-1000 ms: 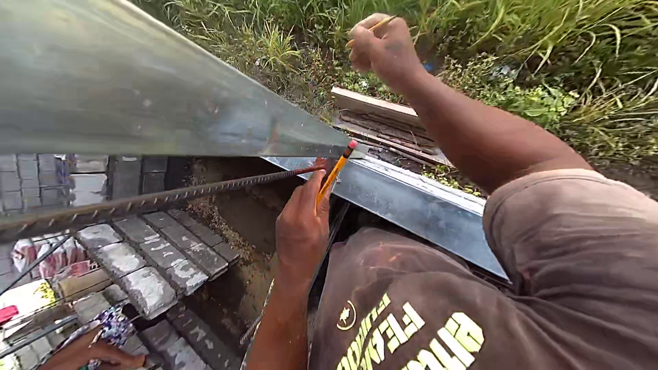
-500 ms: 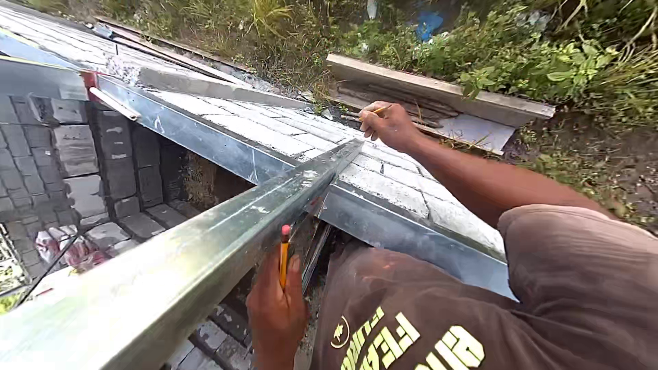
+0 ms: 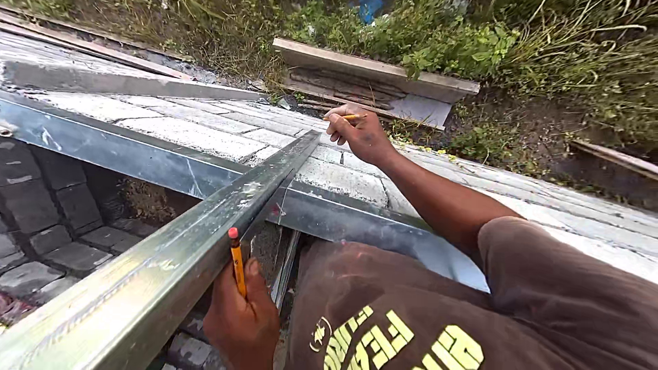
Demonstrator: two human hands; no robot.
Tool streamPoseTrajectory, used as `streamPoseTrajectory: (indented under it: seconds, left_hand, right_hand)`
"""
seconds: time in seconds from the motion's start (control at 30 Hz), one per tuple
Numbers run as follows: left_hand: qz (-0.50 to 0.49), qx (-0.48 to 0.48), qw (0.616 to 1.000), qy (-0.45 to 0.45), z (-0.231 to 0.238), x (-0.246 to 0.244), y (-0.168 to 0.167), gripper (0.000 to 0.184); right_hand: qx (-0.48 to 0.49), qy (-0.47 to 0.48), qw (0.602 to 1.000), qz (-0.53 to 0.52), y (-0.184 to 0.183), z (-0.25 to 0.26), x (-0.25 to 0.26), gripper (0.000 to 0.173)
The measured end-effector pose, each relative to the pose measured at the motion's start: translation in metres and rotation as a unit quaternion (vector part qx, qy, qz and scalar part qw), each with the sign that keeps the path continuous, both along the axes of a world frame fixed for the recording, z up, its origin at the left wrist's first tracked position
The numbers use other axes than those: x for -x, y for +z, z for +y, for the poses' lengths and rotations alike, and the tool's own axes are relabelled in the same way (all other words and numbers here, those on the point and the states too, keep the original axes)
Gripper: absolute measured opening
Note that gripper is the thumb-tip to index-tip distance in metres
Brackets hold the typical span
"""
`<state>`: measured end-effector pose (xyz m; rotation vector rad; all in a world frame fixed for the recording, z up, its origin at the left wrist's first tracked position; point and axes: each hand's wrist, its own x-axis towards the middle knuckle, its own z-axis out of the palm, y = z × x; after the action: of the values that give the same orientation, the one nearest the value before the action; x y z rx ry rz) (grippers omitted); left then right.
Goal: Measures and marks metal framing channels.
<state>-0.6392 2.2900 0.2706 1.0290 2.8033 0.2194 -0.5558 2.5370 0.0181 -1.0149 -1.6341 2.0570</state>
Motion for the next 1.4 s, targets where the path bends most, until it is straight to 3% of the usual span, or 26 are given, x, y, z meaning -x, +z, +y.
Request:
streamPoseTrajectory:
  seconds: [0.5,0.73,0.9,1.2,1.4]
  left_hand:
    - [0.045,0.043,0.998,-0.007,0.014,0.001,-0.004,0.05]
    - [0.05,0.014,0.999,-0.002,0.012,-0.002,-0.006,0.05]
    - [0.064,0.002,0.998,-0.013,0.01,-0.003,-0.007,0.046]
    - [0.081,0.011,0.997,-0.015,0.01,-0.001,-0.006,0.041]
    - [0.079,0.001,0.997,-0.013,0.01,-0.001,-0.008,0.039]
  right_hand:
    - [-0.01,0.082,0.996,0.046,0.0,-0.028,0.005,0.029]
    - [0.042,0.057,0.994,0.089,0.004,-0.033,0.007,0.029]
    - [0.09,0.066,0.992,0.063,0.003,-0.043,0.007,0.023]
    - [0.067,0.086,0.992,0.064,0.01,-0.045,0.005,0.023]
    - [0.065,0.051,0.989,0.125,0.028,-0.039,0.0,0.022]
